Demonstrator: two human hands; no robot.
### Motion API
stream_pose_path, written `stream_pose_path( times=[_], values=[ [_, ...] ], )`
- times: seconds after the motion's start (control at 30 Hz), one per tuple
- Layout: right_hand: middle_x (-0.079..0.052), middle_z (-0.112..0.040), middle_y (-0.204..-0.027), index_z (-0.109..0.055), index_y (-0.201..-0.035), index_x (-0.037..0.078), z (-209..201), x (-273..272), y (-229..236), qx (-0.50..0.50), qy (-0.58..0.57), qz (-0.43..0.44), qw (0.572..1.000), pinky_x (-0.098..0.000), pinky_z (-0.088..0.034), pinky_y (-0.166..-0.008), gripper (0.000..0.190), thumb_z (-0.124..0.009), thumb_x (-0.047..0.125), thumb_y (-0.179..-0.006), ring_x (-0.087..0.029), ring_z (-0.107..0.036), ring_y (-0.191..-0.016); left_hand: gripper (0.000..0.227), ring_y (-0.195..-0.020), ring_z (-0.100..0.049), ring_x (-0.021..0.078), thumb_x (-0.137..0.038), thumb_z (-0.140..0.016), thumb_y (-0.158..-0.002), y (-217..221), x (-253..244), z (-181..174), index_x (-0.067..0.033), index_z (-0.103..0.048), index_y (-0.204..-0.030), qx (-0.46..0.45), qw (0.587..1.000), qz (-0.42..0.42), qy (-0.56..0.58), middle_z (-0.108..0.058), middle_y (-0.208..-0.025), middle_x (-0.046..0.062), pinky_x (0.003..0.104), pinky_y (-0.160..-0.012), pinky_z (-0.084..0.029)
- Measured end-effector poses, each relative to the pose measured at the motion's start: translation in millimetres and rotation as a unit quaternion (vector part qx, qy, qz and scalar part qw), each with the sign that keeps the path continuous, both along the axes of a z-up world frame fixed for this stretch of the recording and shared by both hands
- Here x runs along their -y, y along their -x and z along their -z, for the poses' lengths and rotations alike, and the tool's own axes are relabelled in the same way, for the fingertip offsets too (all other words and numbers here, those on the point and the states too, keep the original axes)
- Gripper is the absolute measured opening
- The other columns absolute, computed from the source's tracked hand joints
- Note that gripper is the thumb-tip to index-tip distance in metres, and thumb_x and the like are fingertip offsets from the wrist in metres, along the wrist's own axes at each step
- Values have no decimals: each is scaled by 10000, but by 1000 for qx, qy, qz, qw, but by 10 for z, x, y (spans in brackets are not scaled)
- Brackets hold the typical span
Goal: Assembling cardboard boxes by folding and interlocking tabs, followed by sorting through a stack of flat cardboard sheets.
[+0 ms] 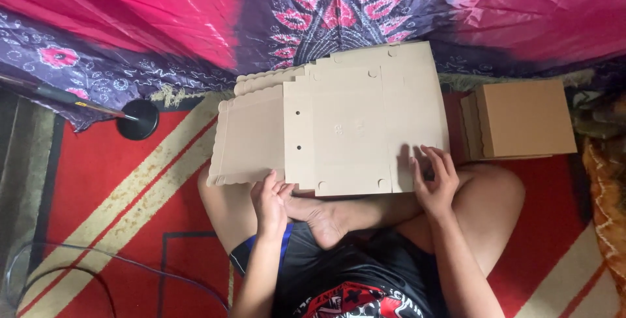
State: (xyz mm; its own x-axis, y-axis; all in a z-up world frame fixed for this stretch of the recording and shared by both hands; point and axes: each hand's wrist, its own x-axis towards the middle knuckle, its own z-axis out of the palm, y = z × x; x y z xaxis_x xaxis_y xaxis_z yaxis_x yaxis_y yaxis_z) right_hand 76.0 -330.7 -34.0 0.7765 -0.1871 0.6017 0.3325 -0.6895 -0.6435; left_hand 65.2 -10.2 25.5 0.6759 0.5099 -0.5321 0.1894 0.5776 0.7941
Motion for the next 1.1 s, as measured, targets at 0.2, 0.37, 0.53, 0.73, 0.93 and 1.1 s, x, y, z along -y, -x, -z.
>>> stream_pose_path(
  times=[0.2, 0.37, 0.53, 0.73, 0.93, 1.1],
  values=[
    [-117, -717, -990, -766, -1155, 40, -83, 61, 34, -43, -86, 37, 995, -361, -523, -662, 215, -812, 27, -945, -265, -701, -822, 427, -783, -635, 300, -173, -780, -882, 76, -65, 410, -60, -378, -796, -19, 998, 45, -26, -389, -779, 55, 516, -795, -634],
    [-98, -735, -1141, -580, -1410, 72, 136, 315, 26, -106, -534, -77, 835, -189, -582, -772, 427, -626, 167, -997, -108, -722, -934, 288, -816, -751, 334, -202, -767, -916, 145, -63, 458, 17, -594, -846, -35, 983, 157, -89, -638, -809, 197, 432, -780, -635],
    [-117, -756, -1197, -523, -1511, 135, 94, 443, -42, -126, -697, -158, 688, -236, -635, -777, 569, -566, 360, -989, -184, -788, -997, 272, -857, -773, 383, -140, -720, -932, 220, 238, 432, 130, -695, -965, -22, 967, 236, -88, -733, -910, 339, 439, -787, -636],
    [-144, -716, -1294, -526, -1510, 115, 197, 378, -93, -107, -616, -103, 774, -237, -589, -785, 560, -543, 353, -1004, -184, -740, -1108, 317, -877, -776, 375, -121, -716, -933, 208, 518, 320, 178, -681, -1033, -6, 960, 276, -38, -738, -993, 346, 442, -783, -639],
    [-316, -673, -1229, -582, -1401, -58, 20, 187, -51, -67, -381, -62, 920, -415, -535, -1008, 405, -510, 100, -1035, -375, -650, -1237, 362, -899, -766, 370, -117, -739, -912, 191, 525, 333, 178, -634, -1093, -23, 968, 251, 21, -727, -1043, 321, 442, -788, -637],
    [-247, -677, -1305, -694, -1266, -35, -157, 64, -90, -39, -153, -125, 980, -533, -446, -1110, 324, -676, 22, -947, -424, -601, -1298, 335, -862, -761, 368, -227, -745, -934, 144, 408, 396, 64, -584, -974, -13, 988, 150, 27, -649, -930, 204, 436, -759, -645]
  ],
)
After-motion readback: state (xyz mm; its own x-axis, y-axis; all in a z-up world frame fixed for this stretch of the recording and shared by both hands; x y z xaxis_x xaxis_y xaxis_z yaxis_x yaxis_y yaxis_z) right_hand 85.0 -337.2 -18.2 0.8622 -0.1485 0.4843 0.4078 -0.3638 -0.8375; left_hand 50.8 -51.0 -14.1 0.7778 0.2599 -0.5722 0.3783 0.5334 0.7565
